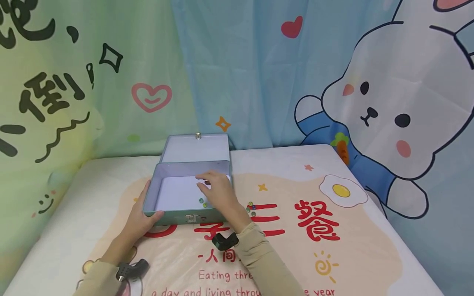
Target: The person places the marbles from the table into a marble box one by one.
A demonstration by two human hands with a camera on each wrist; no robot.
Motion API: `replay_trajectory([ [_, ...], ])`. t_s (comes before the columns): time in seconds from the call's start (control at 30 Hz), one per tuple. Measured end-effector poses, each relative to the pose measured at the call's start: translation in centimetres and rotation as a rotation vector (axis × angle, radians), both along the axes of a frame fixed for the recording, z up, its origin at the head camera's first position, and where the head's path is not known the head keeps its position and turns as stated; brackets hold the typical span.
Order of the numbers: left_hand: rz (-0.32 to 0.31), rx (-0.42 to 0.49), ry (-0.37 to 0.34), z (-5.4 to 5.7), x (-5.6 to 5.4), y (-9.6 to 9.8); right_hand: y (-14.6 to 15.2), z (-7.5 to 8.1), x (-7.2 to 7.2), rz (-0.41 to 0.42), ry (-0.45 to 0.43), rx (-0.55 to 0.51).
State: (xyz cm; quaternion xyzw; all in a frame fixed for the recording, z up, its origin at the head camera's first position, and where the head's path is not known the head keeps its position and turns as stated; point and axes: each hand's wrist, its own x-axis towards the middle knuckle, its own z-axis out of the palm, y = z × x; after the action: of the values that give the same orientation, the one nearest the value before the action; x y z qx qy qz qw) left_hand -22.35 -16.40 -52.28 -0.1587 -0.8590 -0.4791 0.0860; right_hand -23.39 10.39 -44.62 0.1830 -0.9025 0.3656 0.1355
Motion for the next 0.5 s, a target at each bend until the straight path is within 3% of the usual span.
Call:
replay_trajectory([
  [0.2,0.002,0.009,-0.003,0.0,0.1,0.0,1.4,1.1,1.0,-0.041,0.106,-0.182],
  [0.5,-0.005,0.012,0.01,0.1,-0.1,0.0,5.0,2.1,2.9,-0.165,0.083,-0.328],
])
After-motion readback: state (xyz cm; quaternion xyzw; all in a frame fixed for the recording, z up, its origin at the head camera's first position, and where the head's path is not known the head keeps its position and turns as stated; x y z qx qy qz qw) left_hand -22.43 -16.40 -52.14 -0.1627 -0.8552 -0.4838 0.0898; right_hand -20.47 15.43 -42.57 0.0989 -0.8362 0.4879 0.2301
